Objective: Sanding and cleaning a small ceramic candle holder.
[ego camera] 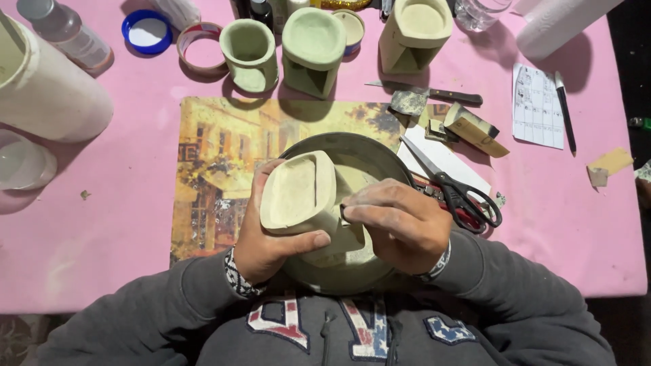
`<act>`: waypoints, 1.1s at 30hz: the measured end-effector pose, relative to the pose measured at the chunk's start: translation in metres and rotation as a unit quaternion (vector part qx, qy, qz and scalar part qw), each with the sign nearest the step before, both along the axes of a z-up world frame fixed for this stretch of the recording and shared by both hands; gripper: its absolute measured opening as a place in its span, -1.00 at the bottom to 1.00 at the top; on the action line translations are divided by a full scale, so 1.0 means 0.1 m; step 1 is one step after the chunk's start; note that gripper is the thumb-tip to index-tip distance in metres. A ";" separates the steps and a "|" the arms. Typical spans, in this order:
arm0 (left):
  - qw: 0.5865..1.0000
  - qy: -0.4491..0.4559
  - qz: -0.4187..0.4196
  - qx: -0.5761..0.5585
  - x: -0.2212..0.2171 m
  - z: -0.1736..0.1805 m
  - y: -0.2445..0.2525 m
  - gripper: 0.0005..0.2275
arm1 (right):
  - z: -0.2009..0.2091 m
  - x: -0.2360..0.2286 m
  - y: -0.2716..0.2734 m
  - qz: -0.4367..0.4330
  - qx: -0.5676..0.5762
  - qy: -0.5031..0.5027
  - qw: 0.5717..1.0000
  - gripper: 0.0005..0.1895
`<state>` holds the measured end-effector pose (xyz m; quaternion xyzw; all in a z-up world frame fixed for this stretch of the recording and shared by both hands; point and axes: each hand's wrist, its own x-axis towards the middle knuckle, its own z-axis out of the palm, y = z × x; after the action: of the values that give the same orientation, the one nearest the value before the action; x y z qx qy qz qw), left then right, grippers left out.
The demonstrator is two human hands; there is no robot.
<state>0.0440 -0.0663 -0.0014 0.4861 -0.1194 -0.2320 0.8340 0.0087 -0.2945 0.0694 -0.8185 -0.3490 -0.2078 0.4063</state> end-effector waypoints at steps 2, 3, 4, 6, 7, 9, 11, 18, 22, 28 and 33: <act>1.000 -0.013 0.006 0.011 -0.01 -0.01 0.01 -0.06 | -0.05 0.00 -0.01 0.007 0.005 -0.002 1.000 -0.71; 0.999 -0.027 0.012 0.021 -0.01 -0.01 0.01 -0.06 | -0.07 -0.01 -0.02 0.015 0.009 -0.005 1.000 -0.70; 0.999 -0.027 0.012 0.022 -0.01 -0.03 0.01 -0.06 | -0.09 0.00 -0.02 0.014 0.009 -0.005 1.000 -0.70; 0.996 -0.075 0.031 0.048 -0.02 -0.06 0.01 -0.04 | -0.11 0.01 -0.01 0.003 0.020 -0.015 1.000 -0.70; 0.996 -0.074 0.030 0.048 -0.02 -0.05 0.01 -0.04 | -0.10 0.01 -0.02 0.003 0.021 -0.014 1.000 -0.70; 0.996 -0.079 0.021 0.031 -0.02 -0.04 0.02 -0.03 | -0.07 0.01 -0.03 0.040 -0.022 -0.025 0.999 -0.59; 0.996 -0.082 0.015 0.034 -0.03 -0.02 0.03 -0.03 | -0.14 0.00 -0.03 0.028 -0.003 -0.033 0.999 -0.60; 0.995 -0.087 0.022 0.033 -0.05 -0.05 0.01 -0.02 | -0.11 -0.01 -0.05 0.027 -0.035 -0.054 0.998 -0.59; 0.996 -0.081 0.021 0.040 -0.05 -0.03 0.01 -0.02 | -0.11 -0.02 -0.05 0.022 -0.032 -0.040 0.998 -0.62; 0.995 -0.092 0.018 0.032 -0.05 -0.03 0.02 -0.01 | -0.10 -0.03 -0.06 0.016 -0.052 -0.034 0.998 -0.67; 0.994 -0.106 0.021 0.030 -0.04 -0.04 0.02 -0.02 | -0.05 -0.03 -0.08 0.034 -0.081 -0.042 0.995 -0.62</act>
<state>0.0399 -0.0638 -0.0050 0.5355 -0.1900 -0.1648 0.8062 0.0058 -0.3020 0.0644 -0.8269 -0.4089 -0.1994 0.3307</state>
